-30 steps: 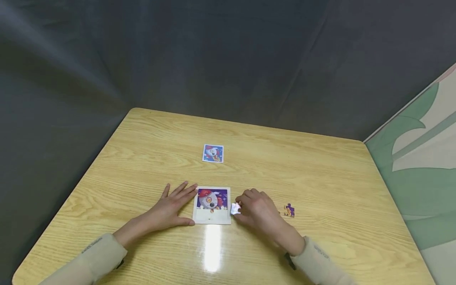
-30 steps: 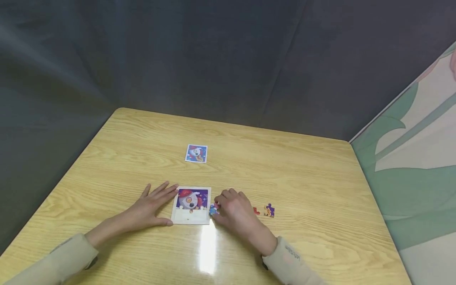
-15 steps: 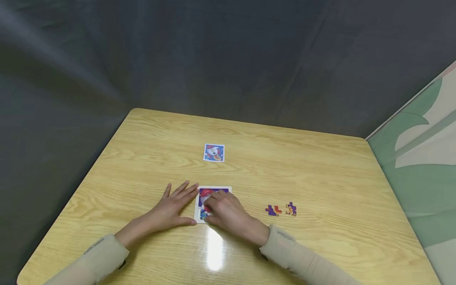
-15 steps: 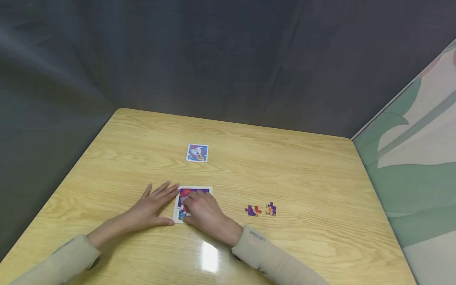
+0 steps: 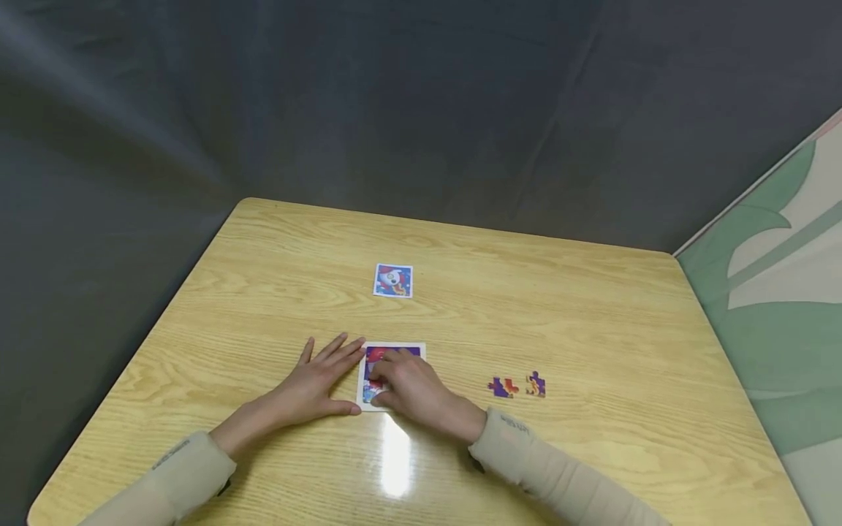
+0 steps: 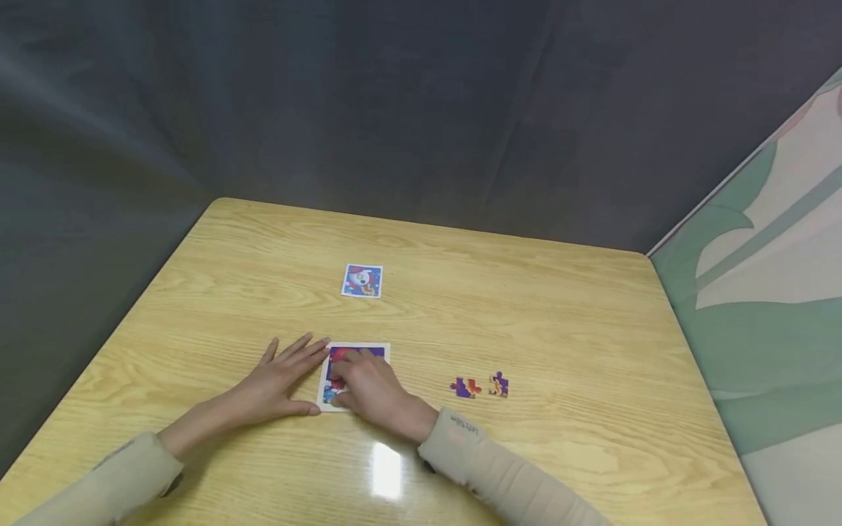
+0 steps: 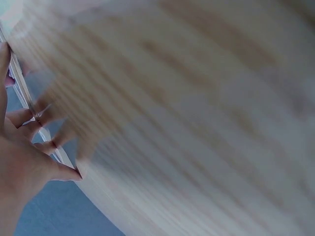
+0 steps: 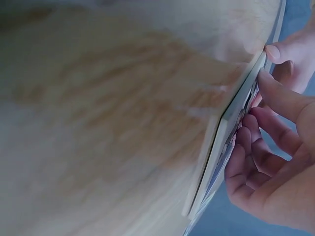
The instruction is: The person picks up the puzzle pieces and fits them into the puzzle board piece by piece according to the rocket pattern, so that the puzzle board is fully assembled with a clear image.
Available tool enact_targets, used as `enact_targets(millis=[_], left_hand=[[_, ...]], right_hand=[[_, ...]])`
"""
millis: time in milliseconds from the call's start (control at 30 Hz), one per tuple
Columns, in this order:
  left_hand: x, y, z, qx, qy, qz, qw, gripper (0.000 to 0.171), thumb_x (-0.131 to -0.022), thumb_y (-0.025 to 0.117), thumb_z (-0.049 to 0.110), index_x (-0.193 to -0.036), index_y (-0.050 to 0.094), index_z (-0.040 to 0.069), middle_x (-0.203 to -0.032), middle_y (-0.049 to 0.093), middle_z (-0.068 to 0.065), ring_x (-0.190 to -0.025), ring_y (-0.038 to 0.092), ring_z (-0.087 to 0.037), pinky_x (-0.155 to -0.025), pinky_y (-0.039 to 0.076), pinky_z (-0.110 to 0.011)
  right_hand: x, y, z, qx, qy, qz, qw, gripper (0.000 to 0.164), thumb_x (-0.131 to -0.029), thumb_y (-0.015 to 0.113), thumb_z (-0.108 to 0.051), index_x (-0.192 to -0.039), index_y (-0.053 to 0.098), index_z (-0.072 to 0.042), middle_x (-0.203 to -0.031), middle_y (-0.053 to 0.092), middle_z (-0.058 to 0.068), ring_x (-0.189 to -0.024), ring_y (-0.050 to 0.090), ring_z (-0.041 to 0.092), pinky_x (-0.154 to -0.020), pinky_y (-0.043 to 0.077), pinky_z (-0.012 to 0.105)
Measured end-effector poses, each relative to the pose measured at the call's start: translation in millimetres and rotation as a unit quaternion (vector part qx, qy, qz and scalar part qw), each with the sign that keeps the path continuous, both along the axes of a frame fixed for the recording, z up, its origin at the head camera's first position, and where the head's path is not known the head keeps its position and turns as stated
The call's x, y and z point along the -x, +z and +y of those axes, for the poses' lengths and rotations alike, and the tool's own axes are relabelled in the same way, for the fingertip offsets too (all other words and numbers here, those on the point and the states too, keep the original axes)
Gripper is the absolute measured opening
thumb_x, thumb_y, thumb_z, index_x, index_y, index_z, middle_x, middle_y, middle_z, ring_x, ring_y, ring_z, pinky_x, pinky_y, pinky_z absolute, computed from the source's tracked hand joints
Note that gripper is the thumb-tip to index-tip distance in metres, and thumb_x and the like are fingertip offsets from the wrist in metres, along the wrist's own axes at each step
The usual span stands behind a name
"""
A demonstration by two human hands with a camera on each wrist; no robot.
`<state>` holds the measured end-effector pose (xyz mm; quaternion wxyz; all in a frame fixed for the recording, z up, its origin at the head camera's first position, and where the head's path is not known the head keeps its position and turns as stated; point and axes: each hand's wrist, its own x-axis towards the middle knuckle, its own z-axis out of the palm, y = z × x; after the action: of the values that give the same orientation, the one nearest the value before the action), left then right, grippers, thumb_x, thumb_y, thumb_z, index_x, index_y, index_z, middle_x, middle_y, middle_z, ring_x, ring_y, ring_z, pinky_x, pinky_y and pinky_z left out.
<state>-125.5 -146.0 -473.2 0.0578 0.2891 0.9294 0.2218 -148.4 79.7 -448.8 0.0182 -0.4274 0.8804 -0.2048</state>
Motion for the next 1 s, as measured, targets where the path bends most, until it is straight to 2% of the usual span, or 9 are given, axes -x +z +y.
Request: enact_targets(millis=[400,700,833,1000], left_hand=[[-0.1,0.3,-0.6,-0.002,0.001,-0.002,1.0000,0.091,-0.080,0.068,0.056,-0.149,0.035,0.008,-0.158,0.026,-0.004,-0.146,0.015,-0.033,-0.106,0.003,-0.073],[0.5,0.5,-0.2,-0.002,0.000,-0.006,1.0000,0.091,-0.080,0.068,0.056,-0.150,0.034,0.008,-0.158,0.025,-0.004,-0.146,0.013,-0.033,-0.107,0.002,-0.072],[0.3,0.5,-0.3,-0.003,0.000,-0.007,1.0000,0.091,-0.081,0.068,0.056,-0.150,0.033,0.008,-0.158,0.025,-0.004,-0.146,0.013,-0.033,-0.107,0.002,-0.072],[0.1,0.3,-0.3,-0.002,0.002,-0.007,1.0000,0.091,-0.080,0.069,0.055,-0.150,0.033,0.008,-0.159,0.024,-0.004,-0.146,0.012,-0.033,-0.107,0.001,-0.072]], right_hand=[[4.1,3.4,-0.2,-0.006,-0.005,-0.051,0.999,0.030,-0.076,0.082,-0.030,-0.098,0.071,-0.012,-0.090,0.060,-0.002,-0.083,0.054,0.013,-0.067,0.046,0.023],[4.6,0.4,1.7,-0.011,-0.006,-0.057,0.998,0.032,-0.077,0.081,-0.033,-0.100,0.070,-0.014,-0.094,0.060,-0.003,-0.086,0.053,0.012,-0.070,0.045,0.024],[4.1,-0.5,1.9,-0.002,-0.001,-0.044,0.999,0.028,-0.080,0.079,-0.031,-0.099,0.071,-0.013,-0.094,0.061,-0.002,-0.086,0.054,0.013,-0.071,0.047,0.025],[-1.5,-0.3,0.9,-0.022,0.000,0.022,1.000,0.019,-0.085,0.075,-0.027,-0.099,0.073,-0.014,-0.091,0.062,-0.002,-0.081,0.054,0.013,-0.069,0.047,0.025]])
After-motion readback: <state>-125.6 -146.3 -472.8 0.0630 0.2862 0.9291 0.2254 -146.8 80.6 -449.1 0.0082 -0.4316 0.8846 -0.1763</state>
